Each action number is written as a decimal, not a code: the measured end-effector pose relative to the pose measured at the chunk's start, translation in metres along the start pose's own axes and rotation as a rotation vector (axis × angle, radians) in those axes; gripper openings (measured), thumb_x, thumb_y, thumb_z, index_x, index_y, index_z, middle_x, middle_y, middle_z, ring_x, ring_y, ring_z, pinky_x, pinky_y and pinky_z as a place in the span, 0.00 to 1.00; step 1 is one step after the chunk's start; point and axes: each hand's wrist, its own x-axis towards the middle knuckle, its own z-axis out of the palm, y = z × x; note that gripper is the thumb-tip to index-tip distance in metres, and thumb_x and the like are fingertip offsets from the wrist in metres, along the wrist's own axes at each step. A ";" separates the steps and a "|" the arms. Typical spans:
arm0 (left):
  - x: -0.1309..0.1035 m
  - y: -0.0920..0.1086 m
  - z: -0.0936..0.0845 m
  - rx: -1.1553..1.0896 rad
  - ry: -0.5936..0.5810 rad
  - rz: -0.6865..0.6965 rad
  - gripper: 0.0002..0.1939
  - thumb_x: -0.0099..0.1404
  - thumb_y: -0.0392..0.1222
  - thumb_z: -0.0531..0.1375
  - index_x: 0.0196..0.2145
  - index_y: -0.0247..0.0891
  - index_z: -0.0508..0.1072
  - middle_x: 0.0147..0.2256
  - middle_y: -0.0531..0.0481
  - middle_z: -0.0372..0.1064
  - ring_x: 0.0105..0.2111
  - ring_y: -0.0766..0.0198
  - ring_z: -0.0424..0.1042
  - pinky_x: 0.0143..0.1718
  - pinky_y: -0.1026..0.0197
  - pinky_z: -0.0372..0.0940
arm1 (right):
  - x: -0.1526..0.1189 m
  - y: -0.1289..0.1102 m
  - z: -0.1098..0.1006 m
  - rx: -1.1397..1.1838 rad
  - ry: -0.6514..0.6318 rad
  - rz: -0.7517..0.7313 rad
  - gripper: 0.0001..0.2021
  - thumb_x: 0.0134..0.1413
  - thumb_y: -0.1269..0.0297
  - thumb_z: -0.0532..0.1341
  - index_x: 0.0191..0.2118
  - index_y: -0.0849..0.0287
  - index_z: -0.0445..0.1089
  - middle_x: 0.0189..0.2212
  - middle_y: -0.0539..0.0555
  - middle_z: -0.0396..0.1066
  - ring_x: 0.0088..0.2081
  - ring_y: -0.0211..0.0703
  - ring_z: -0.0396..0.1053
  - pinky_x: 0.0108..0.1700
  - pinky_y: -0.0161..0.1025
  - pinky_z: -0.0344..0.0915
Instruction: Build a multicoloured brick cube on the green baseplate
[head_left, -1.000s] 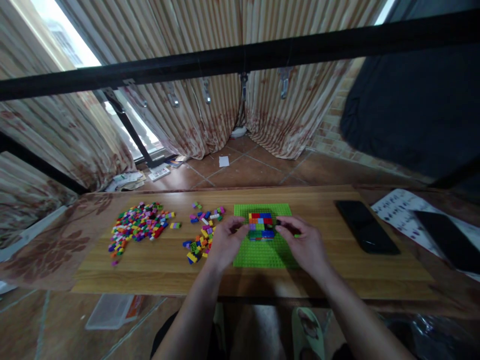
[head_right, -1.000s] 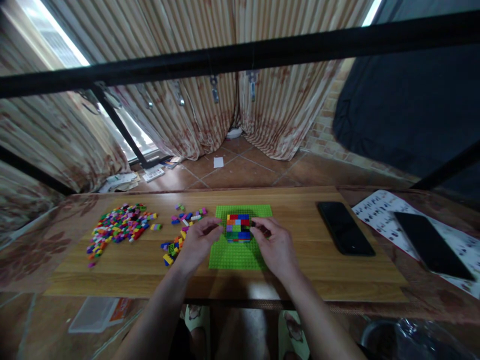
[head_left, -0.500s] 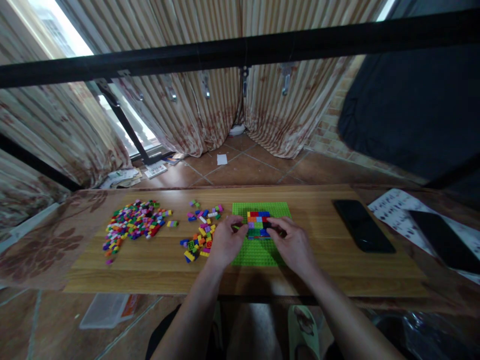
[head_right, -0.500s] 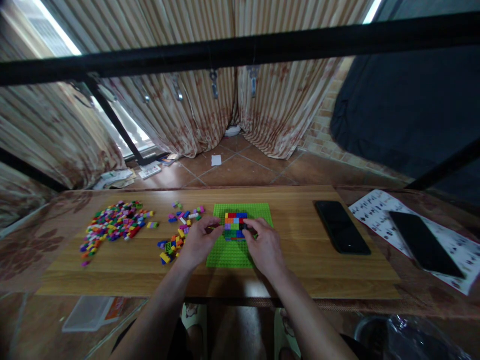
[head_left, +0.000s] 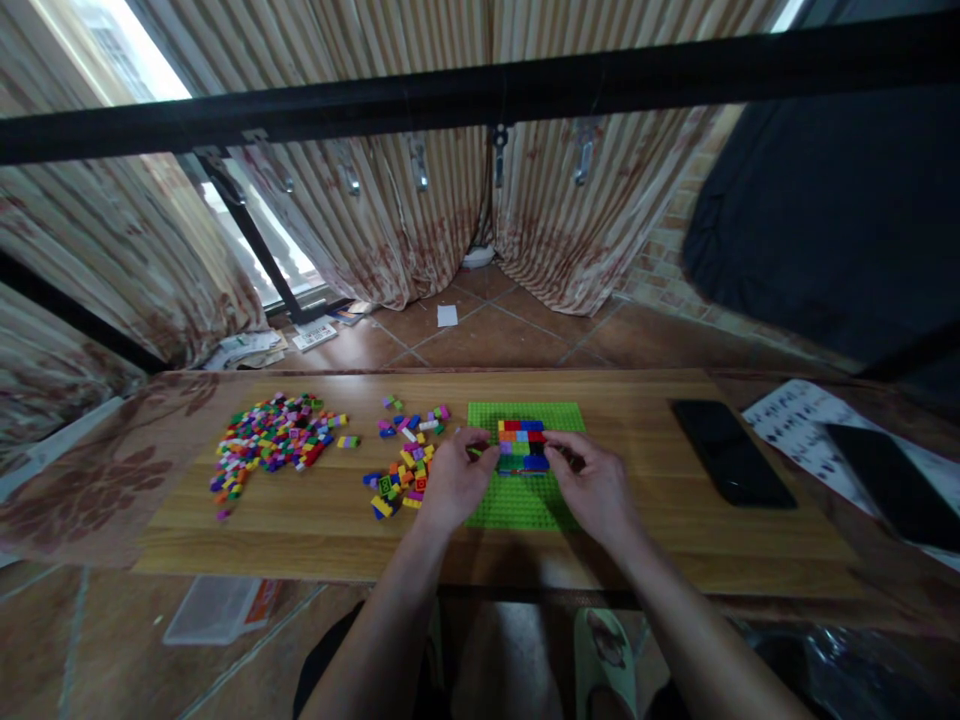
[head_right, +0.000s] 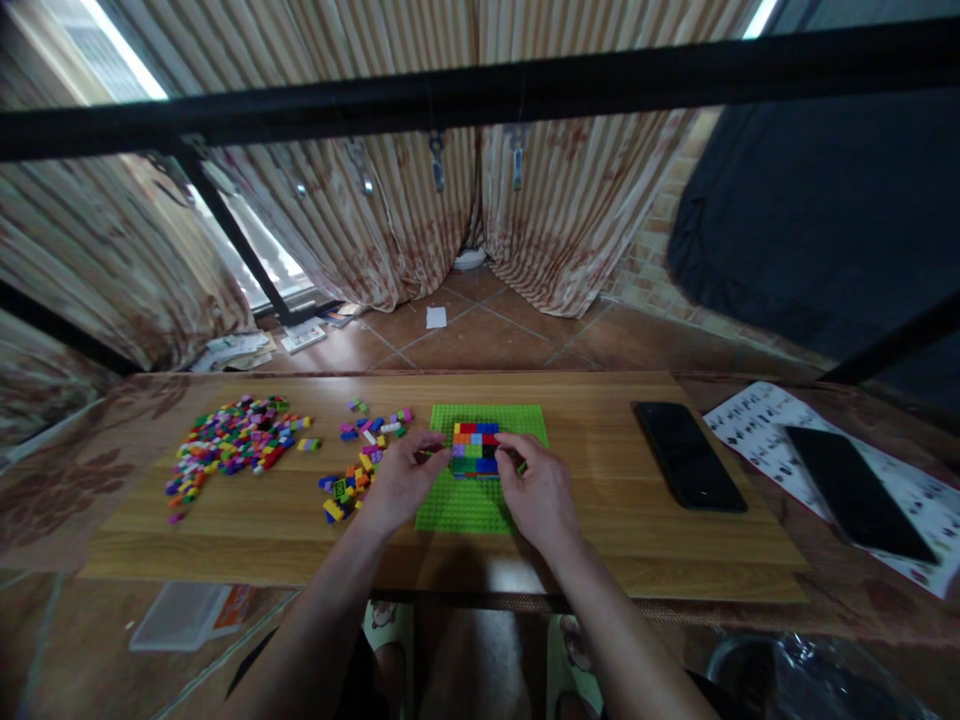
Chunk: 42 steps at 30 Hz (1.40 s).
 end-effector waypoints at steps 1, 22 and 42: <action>0.000 0.001 0.000 0.002 0.001 -0.002 0.10 0.59 0.36 0.60 0.39 0.32 0.75 0.36 0.43 0.75 0.33 0.61 0.73 0.35 0.60 0.66 | 0.000 0.001 0.000 0.003 0.021 0.010 0.12 0.56 0.62 0.57 0.40 0.57 0.75 0.37 0.56 0.76 0.36 0.45 0.73 0.41 0.43 0.67; -0.002 0.001 0.005 0.003 -0.033 0.033 0.07 0.59 0.37 0.60 0.36 0.35 0.76 0.33 0.48 0.75 0.29 0.65 0.72 0.32 0.64 0.64 | 0.010 0.024 0.024 0.266 0.115 0.394 0.20 0.41 0.49 0.67 0.36 0.60 0.75 0.34 0.58 0.78 0.34 0.48 0.74 0.40 0.46 0.69; -0.002 -0.001 0.000 0.053 -0.036 0.057 0.08 0.58 0.36 0.58 0.33 0.35 0.77 0.31 0.49 0.75 0.31 0.64 0.71 0.34 0.64 0.63 | 0.007 0.014 0.021 0.376 0.187 0.404 0.19 0.44 0.47 0.64 0.33 0.60 0.74 0.29 0.56 0.76 0.32 0.45 0.72 0.37 0.42 0.68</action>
